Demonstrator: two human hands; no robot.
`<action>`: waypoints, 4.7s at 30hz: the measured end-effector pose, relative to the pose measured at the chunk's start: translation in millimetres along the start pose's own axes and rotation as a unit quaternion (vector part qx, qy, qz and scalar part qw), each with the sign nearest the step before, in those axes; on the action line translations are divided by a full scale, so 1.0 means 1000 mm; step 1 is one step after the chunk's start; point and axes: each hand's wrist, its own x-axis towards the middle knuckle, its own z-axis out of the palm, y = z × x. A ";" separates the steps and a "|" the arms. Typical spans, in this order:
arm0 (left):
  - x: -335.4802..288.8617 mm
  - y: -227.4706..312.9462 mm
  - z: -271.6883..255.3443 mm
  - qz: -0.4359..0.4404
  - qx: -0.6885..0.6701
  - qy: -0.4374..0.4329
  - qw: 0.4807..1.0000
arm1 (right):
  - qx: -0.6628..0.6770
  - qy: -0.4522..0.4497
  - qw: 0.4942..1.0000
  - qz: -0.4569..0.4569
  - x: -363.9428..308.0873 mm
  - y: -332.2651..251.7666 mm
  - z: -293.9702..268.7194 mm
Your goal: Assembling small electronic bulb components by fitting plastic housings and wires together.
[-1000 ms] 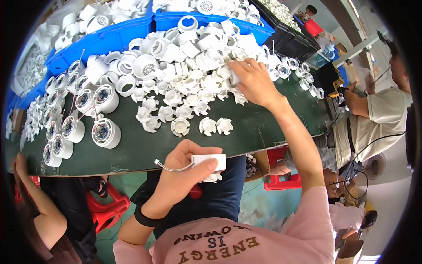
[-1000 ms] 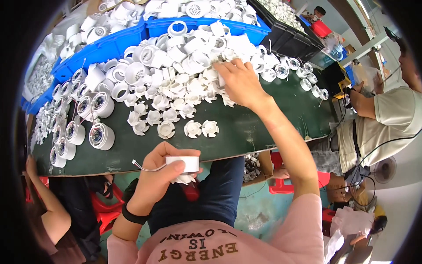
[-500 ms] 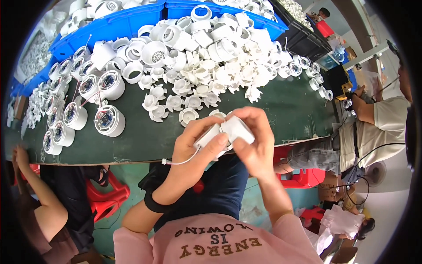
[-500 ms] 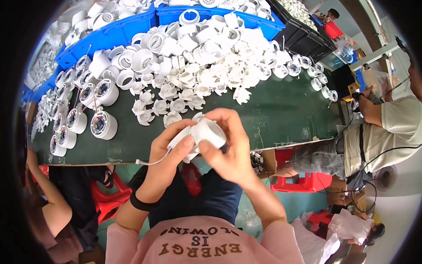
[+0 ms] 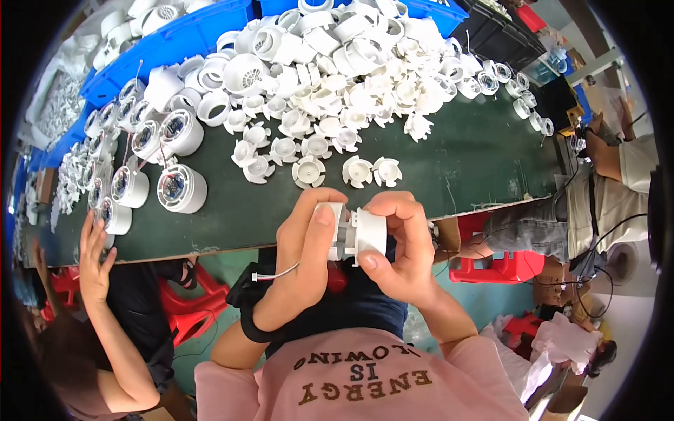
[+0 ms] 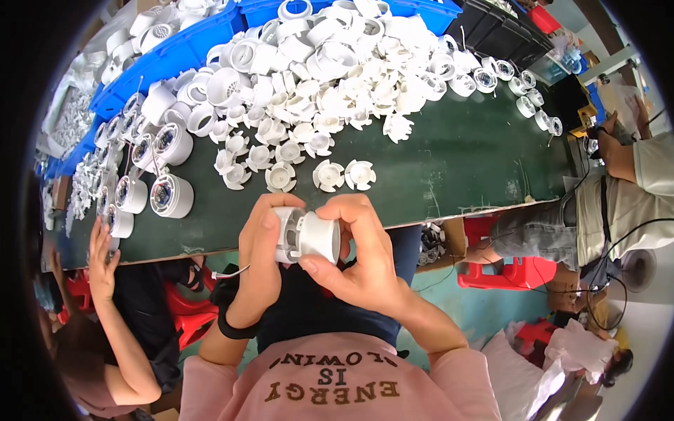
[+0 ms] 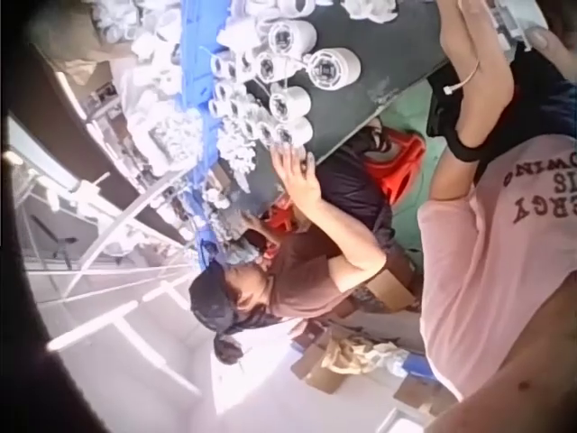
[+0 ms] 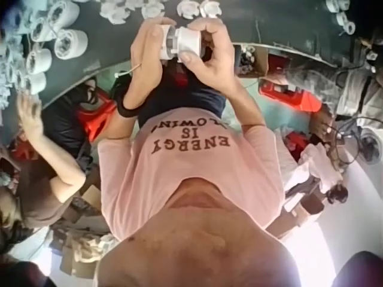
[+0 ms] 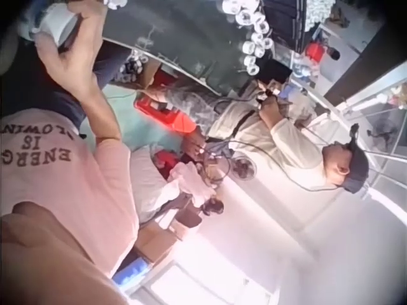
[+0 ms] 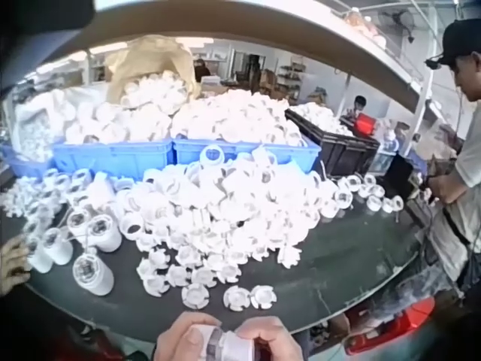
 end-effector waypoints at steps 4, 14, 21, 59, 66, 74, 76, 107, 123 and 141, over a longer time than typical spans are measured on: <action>-0.001 -0.007 0.005 0.052 0.021 0.023 0.998 | 0.021 0.002 1.000 0.003 0.001 -0.001 0.009; 0.001 -0.007 0.012 0.138 0.032 0.033 0.989 | -0.041 0.078 0.986 -0.141 0.003 0.004 0.011; 0.001 0.001 0.021 0.106 0.014 0.034 0.994 | -0.037 0.098 0.977 -0.185 0.005 0.001 0.008; 0.015 0.020 0.007 0.089 0.131 -0.046 0.986 | 0.079 0.081 0.994 0.012 0.006 0.000 0.022; 0.066 0.049 -0.067 0.165 0.374 -0.045 0.911 | 0.359 0.190 0.905 0.129 0.027 0.005 0.008; 0.165 0.026 -0.229 -0.056 0.636 0.322 0.699 | 0.452 0.068 0.867 0.198 0.010 0.008 -0.010; 0.163 0.029 -0.226 -0.055 0.582 0.196 0.787 | 0.538 0.046 0.824 0.171 0.004 0.012 -0.014; -0.048 -0.014 -0.013 -0.025 -0.109 -0.057 0.992 | 0.075 -0.091 0.991 0.065 -0.005 -0.016 -0.005; -0.044 -0.046 -0.034 0.279 0.161 -0.119 0.939 | 0.063 -0.104 0.988 0.098 -0.022 -0.008 0.007; -0.024 -0.003 0.003 -0.057 -0.118 -0.021 0.991 | -0.206 -0.016 0.970 -0.127 0.002 -0.015 -0.005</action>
